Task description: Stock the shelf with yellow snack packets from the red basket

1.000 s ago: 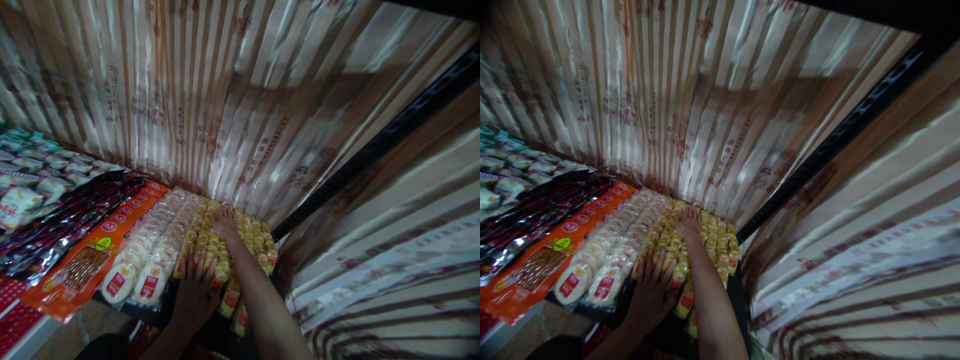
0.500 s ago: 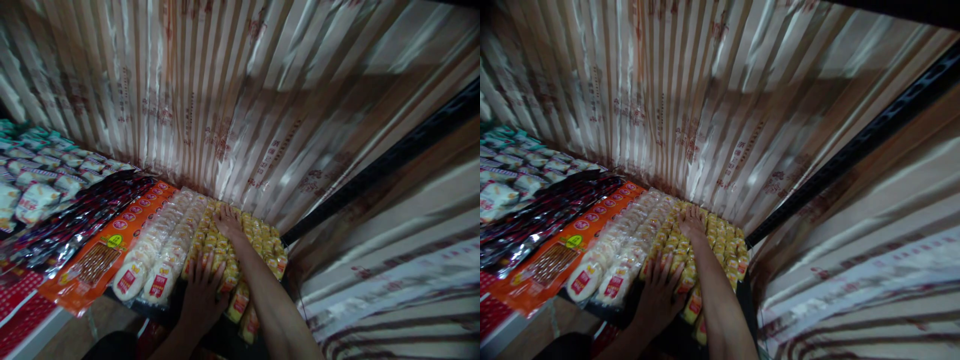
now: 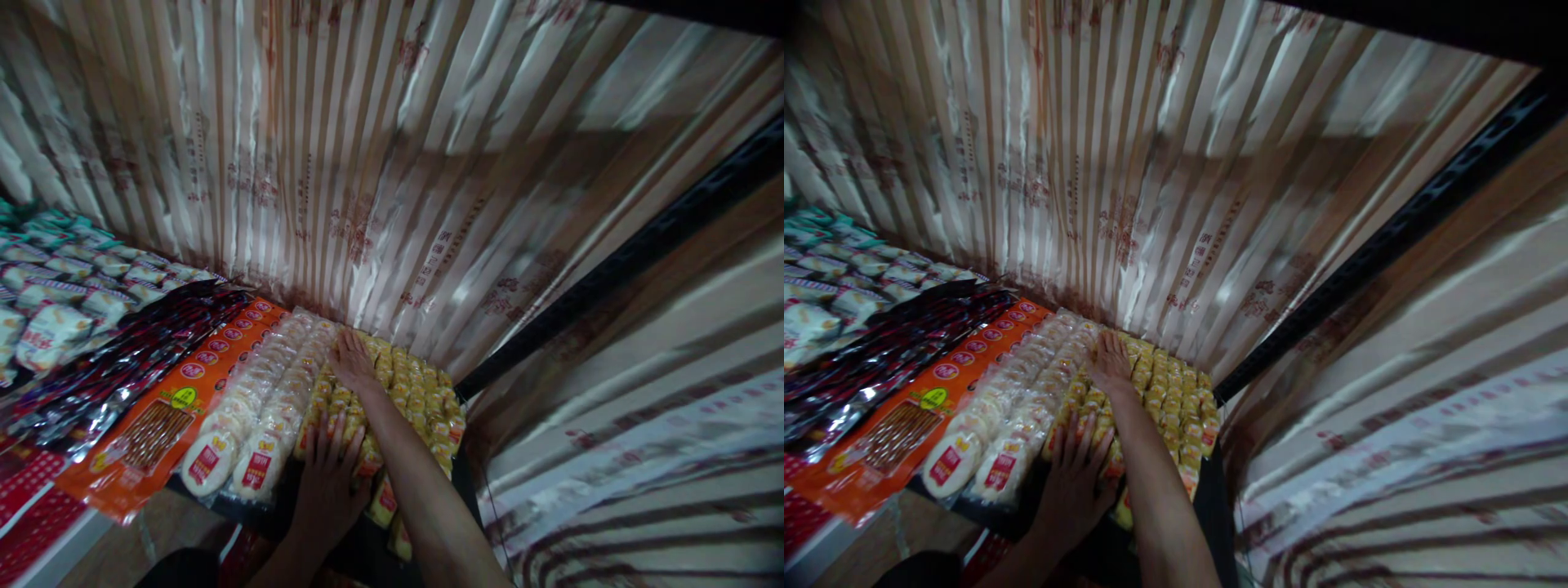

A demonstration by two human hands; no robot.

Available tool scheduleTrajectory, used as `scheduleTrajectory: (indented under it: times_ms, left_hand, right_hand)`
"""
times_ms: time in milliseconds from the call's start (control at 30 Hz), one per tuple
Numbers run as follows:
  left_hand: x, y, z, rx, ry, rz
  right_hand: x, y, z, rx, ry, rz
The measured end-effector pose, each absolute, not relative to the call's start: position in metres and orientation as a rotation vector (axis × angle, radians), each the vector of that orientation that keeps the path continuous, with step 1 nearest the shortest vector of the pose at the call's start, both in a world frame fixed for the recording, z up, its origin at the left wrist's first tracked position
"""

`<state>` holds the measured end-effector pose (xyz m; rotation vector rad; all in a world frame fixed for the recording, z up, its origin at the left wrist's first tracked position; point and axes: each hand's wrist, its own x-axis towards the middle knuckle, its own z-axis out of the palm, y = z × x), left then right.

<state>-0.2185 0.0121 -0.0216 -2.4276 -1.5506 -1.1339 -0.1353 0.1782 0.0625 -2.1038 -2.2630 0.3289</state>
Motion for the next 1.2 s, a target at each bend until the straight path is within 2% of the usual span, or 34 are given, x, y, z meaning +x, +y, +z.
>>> scheduleTrajectory:
  times_ms: [200,367,700,933,1200]
  left_hand:
    - [-0.222,0.012,-0.016,-2.403,-1.493,-1.085]
    - [-0.22,0.011,-0.018,-2.427,-1.558,-1.14]
    - [-0.222,0.011,-0.016,-2.4,-1.544,-1.04]
    - [-0.221,0.011,-0.017,-2.403,-1.555,-1.044]
    - [-0.22,0.011,-0.015,-2.388,-1.553,-1.03]
  right_hand:
    - [-0.134,0.18,0.068,-2.079,-2.237,0.456]
    - [-0.116,0.16,0.074,-2.261,-1.946,0.274]
    - [-0.126,0.129,0.056,-2.248,-2.104,0.393]
    - [-0.113,0.129,0.065,-2.314,-1.935,0.303]
    - [-0.112,0.135,0.052,-2.331,-1.918,0.418]
